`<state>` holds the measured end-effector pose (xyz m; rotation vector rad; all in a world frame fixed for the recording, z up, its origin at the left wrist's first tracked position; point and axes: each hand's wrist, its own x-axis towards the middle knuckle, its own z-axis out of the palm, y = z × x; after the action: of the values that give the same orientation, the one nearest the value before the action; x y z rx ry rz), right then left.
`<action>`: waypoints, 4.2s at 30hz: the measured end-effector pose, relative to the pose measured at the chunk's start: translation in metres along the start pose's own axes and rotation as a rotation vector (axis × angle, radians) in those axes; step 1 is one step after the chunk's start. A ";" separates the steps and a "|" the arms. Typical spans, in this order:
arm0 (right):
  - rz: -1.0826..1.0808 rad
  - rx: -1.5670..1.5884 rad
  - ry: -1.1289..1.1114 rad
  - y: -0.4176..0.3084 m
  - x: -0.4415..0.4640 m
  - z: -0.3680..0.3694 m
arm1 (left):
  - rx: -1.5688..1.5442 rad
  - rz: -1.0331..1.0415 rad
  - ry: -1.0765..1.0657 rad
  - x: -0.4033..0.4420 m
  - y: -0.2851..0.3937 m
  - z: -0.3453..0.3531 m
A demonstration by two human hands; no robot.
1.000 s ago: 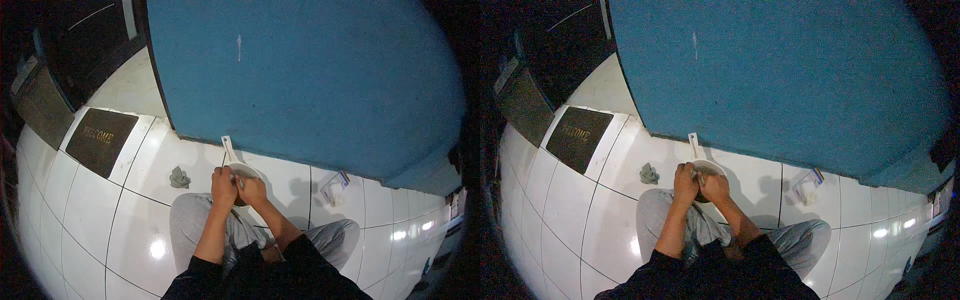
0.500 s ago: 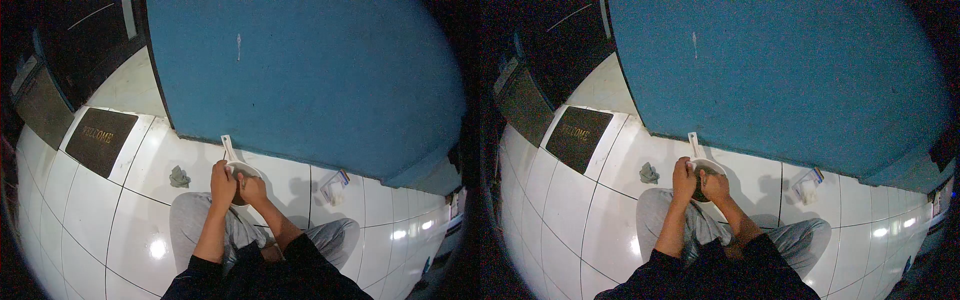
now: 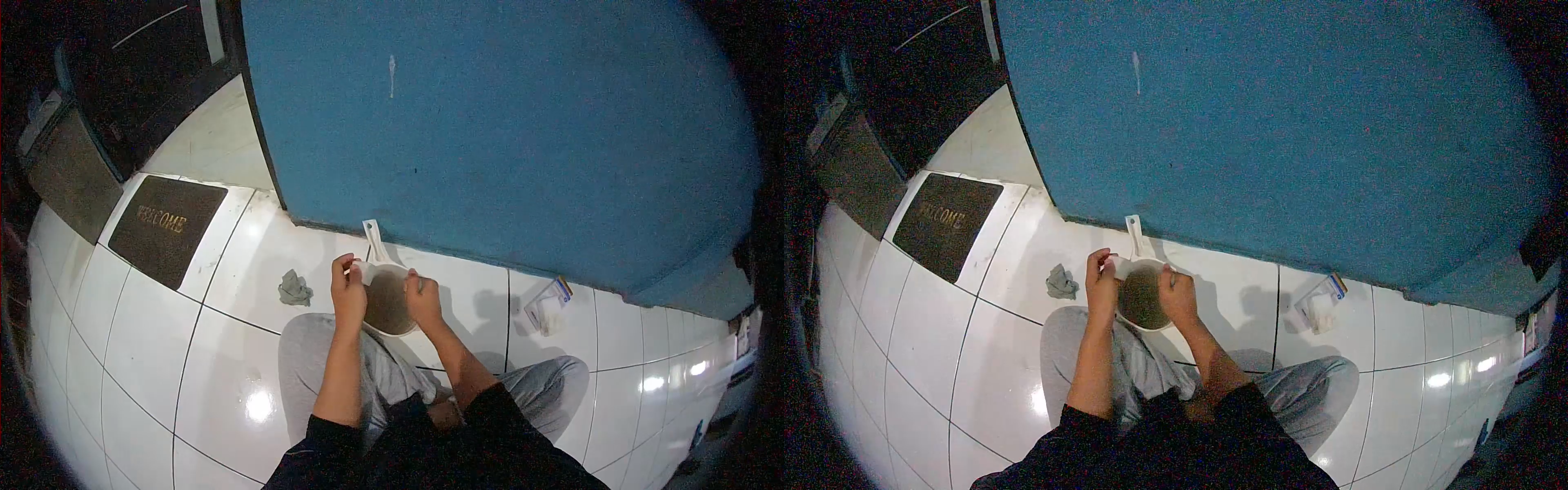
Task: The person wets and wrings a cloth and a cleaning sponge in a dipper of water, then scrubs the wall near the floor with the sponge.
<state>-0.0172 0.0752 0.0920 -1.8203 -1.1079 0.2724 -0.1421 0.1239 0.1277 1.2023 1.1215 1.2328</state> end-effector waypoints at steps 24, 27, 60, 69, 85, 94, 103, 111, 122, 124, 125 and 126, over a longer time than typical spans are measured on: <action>-0.124 -0.249 -0.521 -0.049 0.011 -0.055 | -0.515 -0.352 -0.177 0.007 -0.019 -0.002; -0.204 -0.253 -0.511 -0.085 0.022 -0.088 | -0.372 -0.346 -0.197 0.001 -0.007 0.005; -1.043 0.375 -0.075 -0.154 0.045 -0.149 | -0.283 -0.477 -0.381 -0.011 -0.003 0.023; -0.849 0.054 -0.309 -0.144 0.047 -0.178 | -0.444 -0.485 -0.431 -0.010 0.002 0.024; -0.006 -0.746 -0.957 0.078 -0.052 -0.176 | -0.069 -0.115 -0.587 -0.030 0.003 0.043; -0.237 -0.213 -1.473 0.009 -0.109 -0.183 | 0.013 0.031 -0.712 -0.054 -0.017 0.049; -0.295 -0.027 -1.128 0.019 -0.195 -0.166 | 0.087 0.103 -0.758 -0.072 -0.011 0.053; -0.178 -0.316 -1.027 -0.009 -0.184 -0.191 | 0.166 0.242 -0.747 -0.075 -0.010 0.051; -0.123 1.050 -0.695 -0.164 -0.097 -0.250 | 0.197 0.277 -0.783 -0.073 -0.020 0.050; -0.301 1.254 -0.749 -0.191 -0.092 -0.247 | 0.195 0.318 -0.745 -0.071 -0.027 0.053; -0.436 1.360 -0.770 -0.203 -0.090 -0.242 | 0.277 0.305 -0.726 -0.074 -0.019 0.052; -0.426 1.358 -0.751 -0.214 -0.093 -0.237 | 0.275 0.297 -0.745 -0.073 -0.021 0.052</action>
<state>-0.0495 -0.1130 0.3647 -0.2332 -1.2460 1.1638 -0.0912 0.0494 0.1078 1.8834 0.5688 0.7235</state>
